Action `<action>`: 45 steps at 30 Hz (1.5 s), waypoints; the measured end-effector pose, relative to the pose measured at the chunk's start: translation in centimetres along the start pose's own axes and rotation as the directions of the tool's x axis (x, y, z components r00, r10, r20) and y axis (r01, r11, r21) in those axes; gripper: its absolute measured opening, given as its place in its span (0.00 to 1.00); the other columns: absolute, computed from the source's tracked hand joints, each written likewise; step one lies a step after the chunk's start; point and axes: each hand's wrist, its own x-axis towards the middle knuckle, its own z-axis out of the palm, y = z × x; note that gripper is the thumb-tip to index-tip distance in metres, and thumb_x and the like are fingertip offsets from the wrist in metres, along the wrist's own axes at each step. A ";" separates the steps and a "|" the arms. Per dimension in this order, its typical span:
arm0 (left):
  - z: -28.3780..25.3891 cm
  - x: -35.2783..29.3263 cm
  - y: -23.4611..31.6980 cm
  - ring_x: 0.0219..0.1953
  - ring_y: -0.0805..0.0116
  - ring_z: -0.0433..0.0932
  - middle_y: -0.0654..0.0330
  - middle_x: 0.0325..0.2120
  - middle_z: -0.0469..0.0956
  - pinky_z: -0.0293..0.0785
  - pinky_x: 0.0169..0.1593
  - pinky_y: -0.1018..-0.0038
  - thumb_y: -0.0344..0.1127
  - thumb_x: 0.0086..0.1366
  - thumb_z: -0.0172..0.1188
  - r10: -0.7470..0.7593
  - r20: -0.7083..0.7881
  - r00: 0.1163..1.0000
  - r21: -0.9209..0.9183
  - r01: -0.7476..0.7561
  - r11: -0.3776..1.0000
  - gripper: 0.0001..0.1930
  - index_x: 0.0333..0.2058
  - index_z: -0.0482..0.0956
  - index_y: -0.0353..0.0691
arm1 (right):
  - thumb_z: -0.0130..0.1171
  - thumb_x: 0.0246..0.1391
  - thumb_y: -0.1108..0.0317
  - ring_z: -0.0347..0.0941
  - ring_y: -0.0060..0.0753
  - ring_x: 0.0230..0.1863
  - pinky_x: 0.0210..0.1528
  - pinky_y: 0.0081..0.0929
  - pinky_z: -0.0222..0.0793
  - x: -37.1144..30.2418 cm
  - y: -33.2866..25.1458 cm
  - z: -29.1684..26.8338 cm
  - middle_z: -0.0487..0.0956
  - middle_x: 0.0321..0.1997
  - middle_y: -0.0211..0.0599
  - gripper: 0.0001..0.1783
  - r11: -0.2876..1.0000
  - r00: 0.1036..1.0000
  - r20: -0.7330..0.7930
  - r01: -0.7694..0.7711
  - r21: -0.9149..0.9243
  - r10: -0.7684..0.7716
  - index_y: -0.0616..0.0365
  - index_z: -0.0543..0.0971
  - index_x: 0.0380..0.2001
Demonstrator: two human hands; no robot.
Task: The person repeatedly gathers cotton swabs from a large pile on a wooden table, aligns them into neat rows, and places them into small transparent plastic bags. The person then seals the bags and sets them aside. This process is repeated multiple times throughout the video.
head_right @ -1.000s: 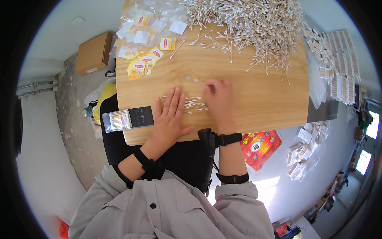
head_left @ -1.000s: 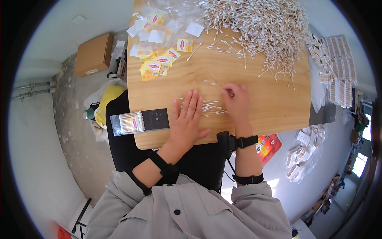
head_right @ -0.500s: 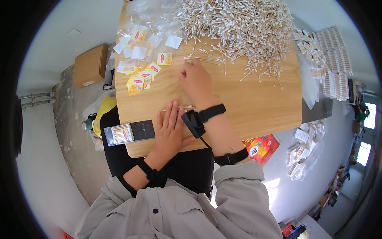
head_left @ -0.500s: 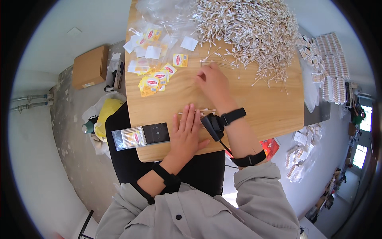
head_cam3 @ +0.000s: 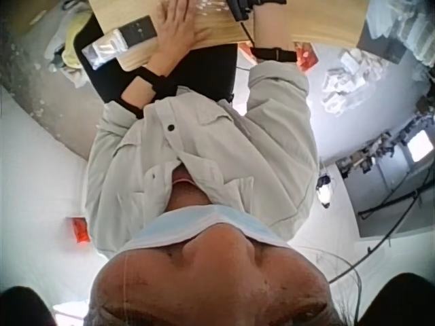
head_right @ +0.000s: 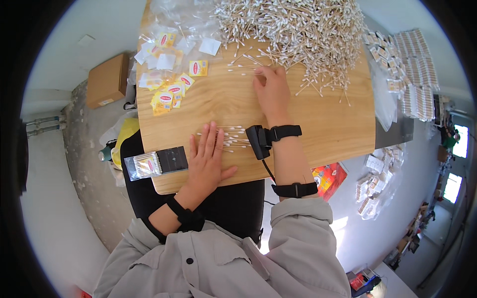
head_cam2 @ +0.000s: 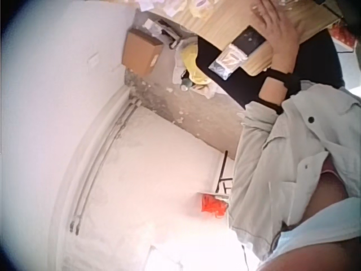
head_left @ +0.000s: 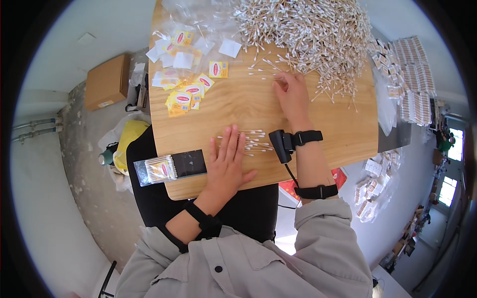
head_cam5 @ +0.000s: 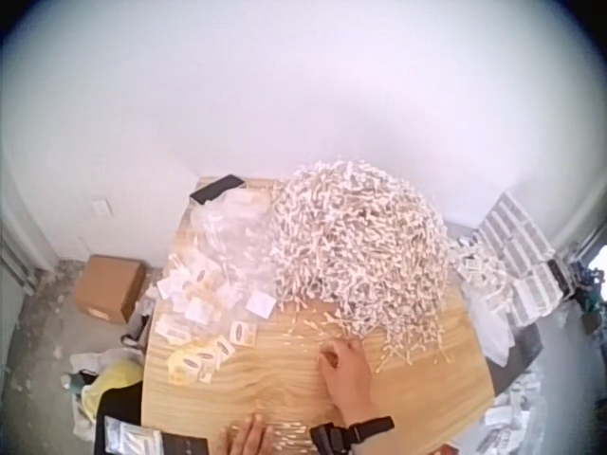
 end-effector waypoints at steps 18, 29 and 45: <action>-0.1 -0.1 0.1 0.73 0.49 0.46 0.45 0.71 0.48 0.40 0.71 0.46 0.57 0.44 0.72 -0.010 -0.008 1.000 -0.011 0.010 1.000 0.59 0.68 0.52 0.31 | 0.65 0.50 0.70 0.75 0.44 0.38 0.38 0.39 0.73 -0.5 -1.2 0.6 0.73 0.39 0.36 0.11 0.996 0.996 0.074 0.062 -0.069 -0.057 0.49 0.80 0.39; -1.9 -1.4 -0.8 0.73 0.41 0.44 0.41 0.70 0.46 0.42 0.70 0.43 0.51 0.41 0.76 -0.069 -0.031 0.997 -0.063 0.067 0.996 0.62 0.69 0.48 0.30 | 0.64 0.51 0.69 0.75 0.41 0.38 0.37 0.37 0.73 -0.3 -0.9 1.4 0.74 0.33 0.32 0.04 0.983 0.982 0.045 0.184 -0.013 -0.183 0.50 0.81 0.32; -1.1 2.6 -0.7 0.74 0.54 0.46 0.50 0.70 0.50 0.43 0.71 0.48 0.54 0.33 0.79 0.017 -0.004 1.000 0.013 -0.017 1.000 0.67 0.69 0.51 0.35 | 0.67 0.48 0.72 0.73 0.37 0.39 0.40 0.30 0.71 -14.7 -1.4 -3.2 0.73 0.38 0.35 0.10 0.990 0.990 0.111 -0.095 0.106 0.084 0.54 0.82 0.36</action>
